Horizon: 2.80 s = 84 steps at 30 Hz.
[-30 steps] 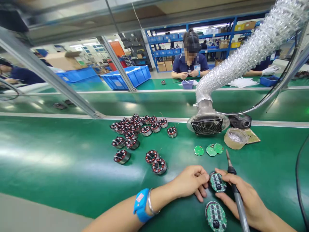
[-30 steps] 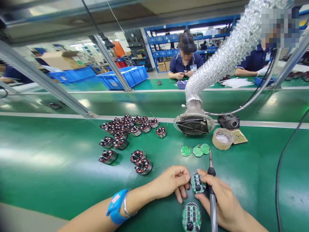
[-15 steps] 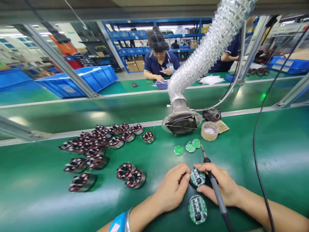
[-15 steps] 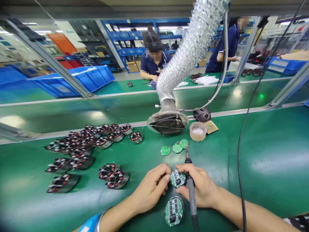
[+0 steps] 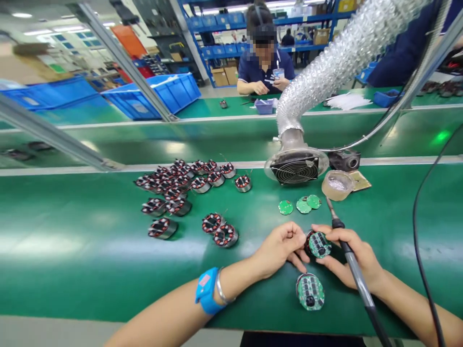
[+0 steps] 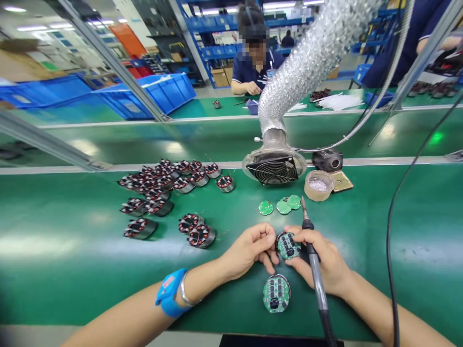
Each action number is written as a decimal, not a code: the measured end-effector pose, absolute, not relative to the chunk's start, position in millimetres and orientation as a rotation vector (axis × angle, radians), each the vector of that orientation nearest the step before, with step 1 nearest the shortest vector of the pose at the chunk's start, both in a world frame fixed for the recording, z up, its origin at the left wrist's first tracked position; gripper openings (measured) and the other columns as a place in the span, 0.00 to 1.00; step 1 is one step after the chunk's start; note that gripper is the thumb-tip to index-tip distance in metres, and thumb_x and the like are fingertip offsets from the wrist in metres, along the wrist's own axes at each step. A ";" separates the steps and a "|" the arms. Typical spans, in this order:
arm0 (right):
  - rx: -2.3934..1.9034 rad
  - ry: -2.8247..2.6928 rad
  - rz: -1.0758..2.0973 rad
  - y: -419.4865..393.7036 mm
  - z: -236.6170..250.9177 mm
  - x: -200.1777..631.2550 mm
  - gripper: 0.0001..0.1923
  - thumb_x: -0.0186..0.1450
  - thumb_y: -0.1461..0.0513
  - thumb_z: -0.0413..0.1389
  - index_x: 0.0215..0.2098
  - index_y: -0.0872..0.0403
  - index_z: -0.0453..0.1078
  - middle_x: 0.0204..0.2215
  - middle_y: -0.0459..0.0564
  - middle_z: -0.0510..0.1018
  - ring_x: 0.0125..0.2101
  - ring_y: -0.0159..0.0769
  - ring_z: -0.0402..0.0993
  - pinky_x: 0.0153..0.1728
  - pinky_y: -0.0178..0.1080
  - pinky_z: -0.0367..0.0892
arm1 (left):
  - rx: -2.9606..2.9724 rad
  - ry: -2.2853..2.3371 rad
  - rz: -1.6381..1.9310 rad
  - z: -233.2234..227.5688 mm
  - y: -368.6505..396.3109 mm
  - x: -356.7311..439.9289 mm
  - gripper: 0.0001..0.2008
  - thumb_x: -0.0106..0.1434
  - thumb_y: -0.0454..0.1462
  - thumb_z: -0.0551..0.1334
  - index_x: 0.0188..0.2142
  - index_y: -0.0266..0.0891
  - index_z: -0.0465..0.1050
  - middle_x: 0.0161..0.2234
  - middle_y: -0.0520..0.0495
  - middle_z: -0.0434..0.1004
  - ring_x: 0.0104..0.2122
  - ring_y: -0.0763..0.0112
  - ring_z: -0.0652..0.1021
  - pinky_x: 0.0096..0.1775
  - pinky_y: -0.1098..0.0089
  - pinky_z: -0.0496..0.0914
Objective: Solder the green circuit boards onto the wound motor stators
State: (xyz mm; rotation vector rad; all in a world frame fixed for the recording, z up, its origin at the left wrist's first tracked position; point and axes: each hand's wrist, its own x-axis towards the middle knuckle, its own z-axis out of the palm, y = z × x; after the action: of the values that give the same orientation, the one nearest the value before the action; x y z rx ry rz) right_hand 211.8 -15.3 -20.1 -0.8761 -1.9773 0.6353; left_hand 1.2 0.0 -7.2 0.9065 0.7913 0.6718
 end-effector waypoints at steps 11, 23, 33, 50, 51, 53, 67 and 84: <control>-0.927 -2.013 0.718 -17.3 -22.2 215.2 0.21 0.61 0.64 0.61 0.49 0.48 0.60 0.51 0.57 0.77 0.50 0.42 0.76 0.49 0.41 0.73 | 0.685 0.709 0.534 -10.4 13.8 0.9 0.27 0.42 0.43 0.77 0.30 0.36 0.62 0.20 0.57 0.69 0.20 0.76 0.76 0.22 0.74 0.75; -0.958 -1.641 1.362 -3.9 -22.9 223.3 0.24 0.61 0.58 0.64 0.50 0.47 0.57 0.53 0.59 0.75 0.51 0.46 0.75 0.51 0.48 0.72 | 1.237 0.927 0.891 -1.4 5.7 2.4 0.15 0.53 0.39 0.70 0.37 0.34 0.74 0.28 0.51 0.73 0.21 0.78 0.76 0.24 0.77 0.68; -1.032 -1.727 1.216 -7.6 -17.6 221.7 0.23 0.61 0.57 0.63 0.50 0.48 0.58 0.51 0.59 0.77 0.50 0.46 0.75 0.52 0.48 0.71 | 1.172 1.003 1.011 -5.4 1.4 11.0 0.10 0.52 0.40 0.69 0.27 0.34 0.78 0.32 0.46 0.73 0.22 0.76 0.73 0.26 0.72 0.71; -1.302 -1.374 1.149 -6.9 5.7 200.2 0.16 0.64 0.50 0.57 0.43 0.50 0.63 0.48 0.54 0.78 0.17 0.31 0.77 0.15 0.33 0.73 | 0.478 0.798 0.662 14.1 1.3 19.4 0.17 0.64 0.44 0.63 0.38 0.28 0.76 0.31 0.42 0.79 0.27 0.75 0.79 0.31 0.78 0.75; -1.300 -1.355 1.177 -7.2 6.6 199.7 0.16 0.64 0.49 0.57 0.42 0.50 0.62 0.49 0.54 0.78 0.14 0.29 0.74 0.13 0.32 0.71 | 0.467 0.807 0.656 15.3 1.2 20.0 0.16 0.66 0.44 0.61 0.38 0.28 0.76 0.31 0.42 0.80 0.27 0.74 0.80 0.30 0.78 0.75; -1.294 -1.338 1.200 -7.7 7.5 198.9 0.17 0.64 0.49 0.58 0.42 0.50 0.62 0.49 0.54 0.78 0.12 0.28 0.72 0.11 0.32 0.70 | 0.461 0.820 0.649 16.9 0.8 20.2 0.16 0.67 0.42 0.59 0.38 0.27 0.76 0.31 0.41 0.80 0.27 0.73 0.80 0.30 0.78 0.76; -1.290 -1.660 0.955 -11.6 2.3 203.3 0.11 0.66 0.54 0.55 0.44 0.48 0.64 0.46 0.51 0.80 0.16 0.28 0.74 0.18 0.32 0.72 | 0.669 0.778 0.662 8.7 0.3 8.0 0.22 0.53 0.43 0.69 0.41 0.33 0.67 0.35 0.46 0.74 0.30 0.73 0.77 0.34 0.72 0.76; -1.257 -1.752 0.475 -7.4 -4.3 224.9 0.09 0.67 0.58 0.54 0.45 0.50 0.64 0.48 0.53 0.79 0.27 0.32 0.81 0.29 0.33 0.75 | 2.641 0.726 -0.102 54.4 -18.3 -2.5 0.29 0.49 0.50 0.71 0.48 0.44 0.71 0.58 0.38 0.60 0.54 0.41 0.63 0.46 0.49 0.71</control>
State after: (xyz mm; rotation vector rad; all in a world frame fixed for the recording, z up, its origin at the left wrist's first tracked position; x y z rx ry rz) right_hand 224.9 -7.4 -4.3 -1.2566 -1.7515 0.4749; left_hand -2.5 -18.3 54.4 2.6413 0.7255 -0.1021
